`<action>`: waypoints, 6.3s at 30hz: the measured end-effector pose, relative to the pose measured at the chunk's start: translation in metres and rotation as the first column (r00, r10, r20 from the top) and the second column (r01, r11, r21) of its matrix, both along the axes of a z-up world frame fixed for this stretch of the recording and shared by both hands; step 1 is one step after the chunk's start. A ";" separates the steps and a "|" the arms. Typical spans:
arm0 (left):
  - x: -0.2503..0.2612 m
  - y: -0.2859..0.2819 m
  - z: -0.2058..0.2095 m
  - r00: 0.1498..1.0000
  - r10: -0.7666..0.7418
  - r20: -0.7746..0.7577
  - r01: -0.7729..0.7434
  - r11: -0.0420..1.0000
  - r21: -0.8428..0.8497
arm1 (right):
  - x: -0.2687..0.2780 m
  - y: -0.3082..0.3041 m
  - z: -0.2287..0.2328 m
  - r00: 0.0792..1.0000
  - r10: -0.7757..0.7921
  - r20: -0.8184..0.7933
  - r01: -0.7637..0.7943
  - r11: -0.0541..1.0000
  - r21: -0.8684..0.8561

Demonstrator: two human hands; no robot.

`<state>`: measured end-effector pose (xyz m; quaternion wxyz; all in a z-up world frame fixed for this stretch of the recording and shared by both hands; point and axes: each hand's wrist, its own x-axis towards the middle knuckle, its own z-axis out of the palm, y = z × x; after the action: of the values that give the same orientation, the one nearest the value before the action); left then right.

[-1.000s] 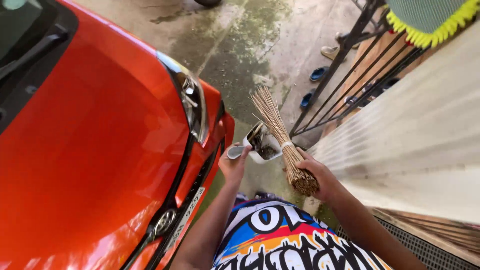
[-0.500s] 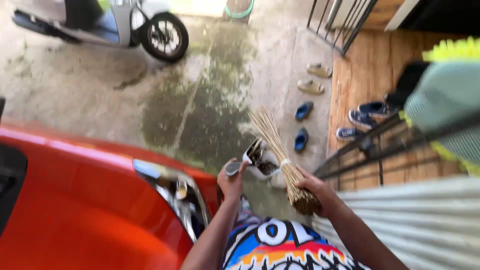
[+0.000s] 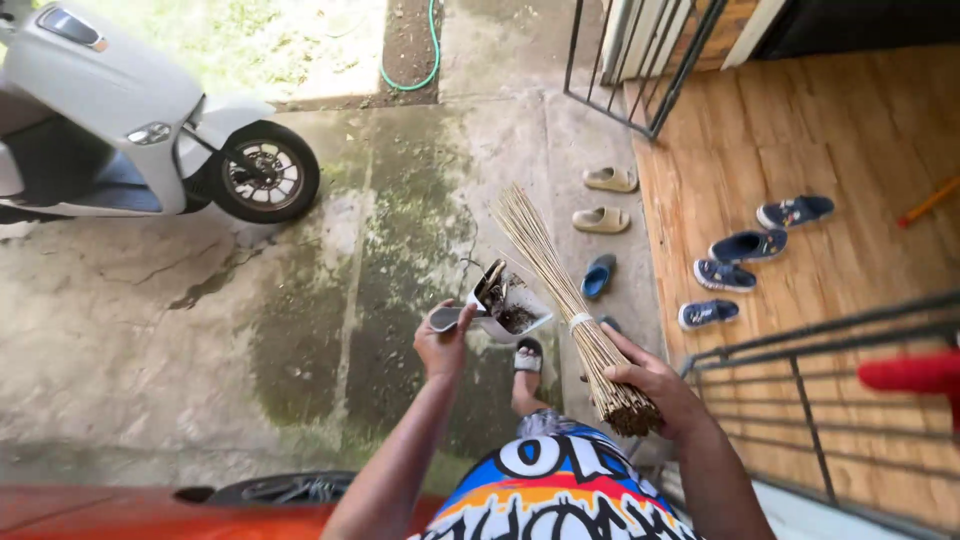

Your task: Sweep garden debris and plant waste into a dustpan and clear the area.

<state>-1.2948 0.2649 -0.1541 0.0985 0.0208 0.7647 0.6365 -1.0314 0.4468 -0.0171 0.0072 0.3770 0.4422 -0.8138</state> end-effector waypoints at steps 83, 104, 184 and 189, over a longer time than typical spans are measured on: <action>-1.927 1.596 -0.054 0.930 0.187 0.316 -0.230 0.967 0.105 | -1.925 1.655 -0.118 0.990 0.138 0.029 -0.140 0.985 0.097; -2.410 1.969 -0.170 0.984 0.076 0.163 -0.103 0.980 0.167 | -2.369 2.033 -0.173 0.991 0.074 0.110 -0.078 0.997 0.026; -3.025 2.490 -0.497 0.868 0.447 0.215 -0.392 0.884 -0.255 | -3.109 2.578 -0.572 0.540 0.653 0.531 -0.627 0.733 -0.264; -3.026 2.504 -0.439 0.907 0.390 0.156 -0.350 0.907 -0.234 | -3.080 2.606 -0.496 0.617 0.682 0.392 -0.705 0.700 -0.109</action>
<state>-4.3205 2.7689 -0.5928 0.0532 -0.1990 0.8010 0.5621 -4.1113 3.0529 -0.5128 0.4011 0.3358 0.5642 -0.6387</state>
